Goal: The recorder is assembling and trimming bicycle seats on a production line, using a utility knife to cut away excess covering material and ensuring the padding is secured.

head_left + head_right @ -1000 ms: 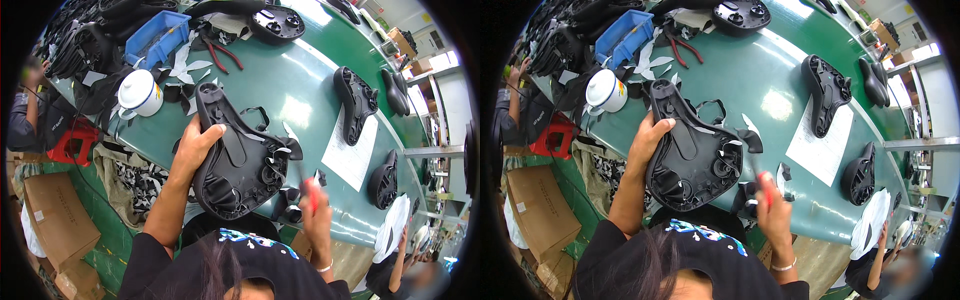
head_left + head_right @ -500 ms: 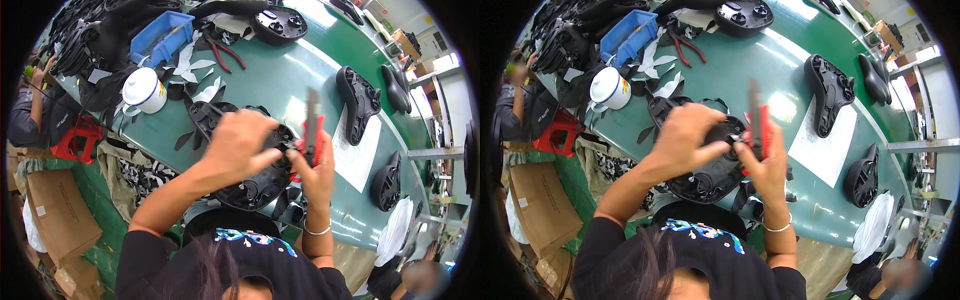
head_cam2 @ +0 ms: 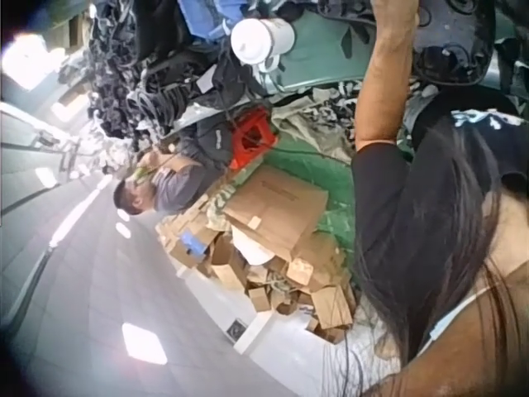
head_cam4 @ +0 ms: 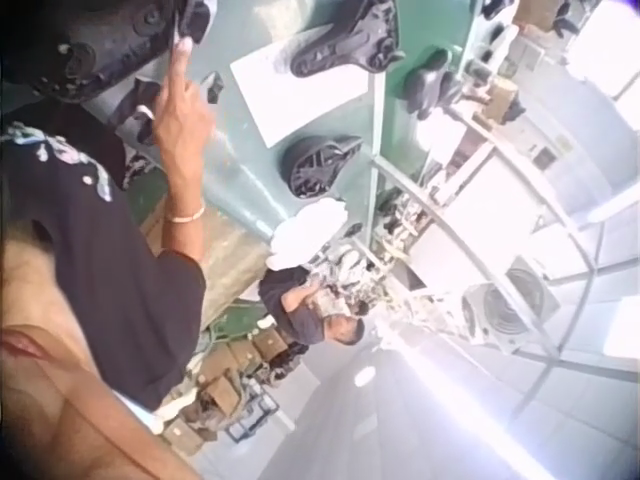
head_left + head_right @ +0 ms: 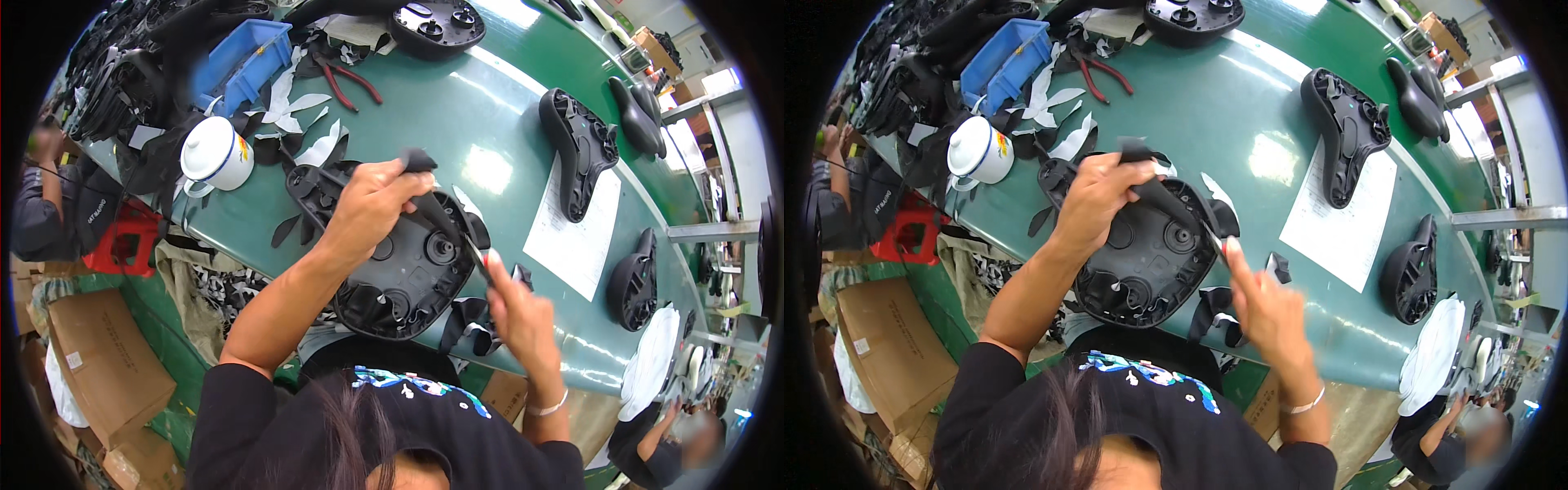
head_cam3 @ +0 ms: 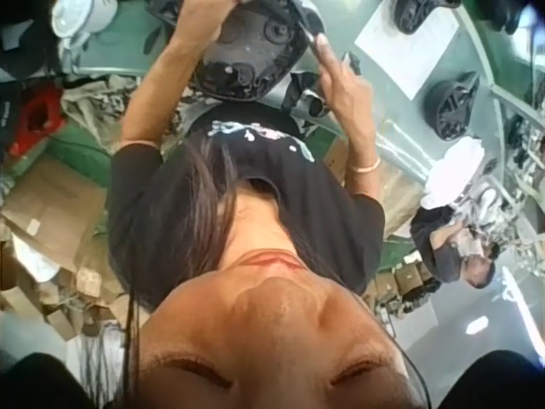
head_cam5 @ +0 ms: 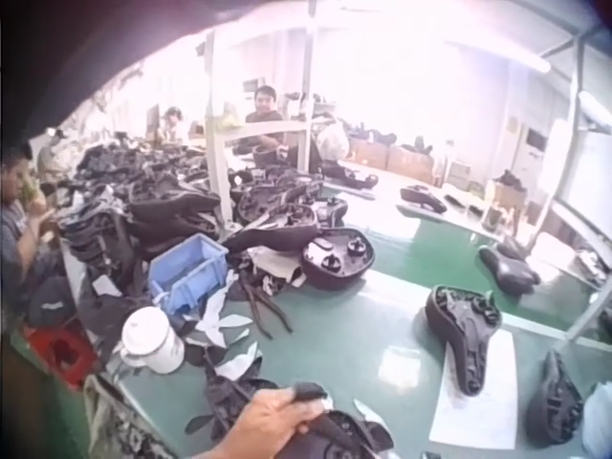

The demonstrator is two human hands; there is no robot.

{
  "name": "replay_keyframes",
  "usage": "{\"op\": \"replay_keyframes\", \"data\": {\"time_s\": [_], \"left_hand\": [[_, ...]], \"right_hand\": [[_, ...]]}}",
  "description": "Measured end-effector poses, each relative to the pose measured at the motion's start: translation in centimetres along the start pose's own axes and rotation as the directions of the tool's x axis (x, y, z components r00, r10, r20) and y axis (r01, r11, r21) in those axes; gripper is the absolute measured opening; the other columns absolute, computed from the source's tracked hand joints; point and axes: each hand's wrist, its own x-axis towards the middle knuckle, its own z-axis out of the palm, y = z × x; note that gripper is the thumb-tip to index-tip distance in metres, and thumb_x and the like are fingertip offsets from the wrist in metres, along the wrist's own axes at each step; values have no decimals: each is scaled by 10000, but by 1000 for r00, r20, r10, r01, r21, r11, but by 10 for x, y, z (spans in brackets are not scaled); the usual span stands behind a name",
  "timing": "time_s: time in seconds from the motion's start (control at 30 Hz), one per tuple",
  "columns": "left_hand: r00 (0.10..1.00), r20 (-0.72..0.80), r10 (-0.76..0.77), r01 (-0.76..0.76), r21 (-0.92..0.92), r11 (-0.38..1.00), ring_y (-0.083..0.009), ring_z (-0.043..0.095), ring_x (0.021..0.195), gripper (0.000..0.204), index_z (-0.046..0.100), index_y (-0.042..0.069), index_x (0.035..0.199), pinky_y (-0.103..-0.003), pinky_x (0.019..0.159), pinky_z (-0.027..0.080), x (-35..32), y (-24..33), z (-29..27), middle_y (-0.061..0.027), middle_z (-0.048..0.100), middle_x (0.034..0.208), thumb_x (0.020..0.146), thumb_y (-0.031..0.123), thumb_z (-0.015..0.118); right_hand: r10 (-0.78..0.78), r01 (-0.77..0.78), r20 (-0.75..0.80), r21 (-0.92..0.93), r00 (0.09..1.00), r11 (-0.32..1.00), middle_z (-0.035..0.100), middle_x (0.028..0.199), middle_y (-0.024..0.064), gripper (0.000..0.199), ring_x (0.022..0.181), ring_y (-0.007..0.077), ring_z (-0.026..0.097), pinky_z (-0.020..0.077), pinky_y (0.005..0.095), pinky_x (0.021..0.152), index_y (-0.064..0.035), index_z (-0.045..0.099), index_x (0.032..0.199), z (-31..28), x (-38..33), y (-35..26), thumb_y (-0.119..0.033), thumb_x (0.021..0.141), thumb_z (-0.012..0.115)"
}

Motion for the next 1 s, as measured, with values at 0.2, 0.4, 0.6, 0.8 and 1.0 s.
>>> {"op": "replay_keyframes", "data": {"time_s": [0.2, 0.4, 0.6, 0.8, 1.0], "left_hand": [[952, 149, 268, -2, -870, 492, -165, 553, 702, 155, 594, 32, 833, -286, 766, 435, -9, -4, -29, -25, 583, 746, 878, 180, 579], [658, 564, 499, -654, 757, 7, -239, 538, 744, 125, 584, 59, 714, -346, 601, 406, 25, 4, -14, -79, 617, 778, 701, 117, 693], [868, -279, 410, -265, 439, 858, -146, 512, 780, 266, 636, 78, 651, -298, 742, 356, 46, -1, -45, -19, 627, 720, 853, 244, 587], [990, -10, -143, 109, -594, 797, -157, 488, 1103, 490, 658, 1, 889, -326, 927, 316, -18, -6, -39, -113, 599, 1193, 979, 383, 363], [773, 521, 361, -465, 78, 882, -230, 550, 682, 559, 478, 110, 537, -388, 846, 368, -68, 46, -74, -15, 527, 573, 998, 355, 278]], "right_hand": [[350, -361, 103, 117, 931, 925, 642, 820, 175, 518, 597, 372, 573, 456, 407, 551, -128, 473, 1350, -6, -21, -49, -68, 848, 586], [190, -191, -24, -93, 982, 977, 614, 719, 124, 465, 524, 330, 549, 394, 411, 475, -162, 463, 1352, -9, 30, -35, -149, 893, 537], [227, -200, 97, -227, 969, 953, 546, 587, 95, 525, 471, 294, 534, 385, 403, 457, -177, 426, 1390, -5, 3, -64, -182, 879, 549], [-65, 103, 156, -252, 986, 962, 510, 617, 51, 488, 557, 241, 537, 403, 374, 534, -306, 559, 1259, -45, 89, 17, -117, 814, 622], [-344, 396, 239, -216, 908, 893, 482, 635, 29, 461, 585, 205, 499, 380, 344, 592, -315, 574, 1236, -54, 106, 16, -118, 821, 620]]}}
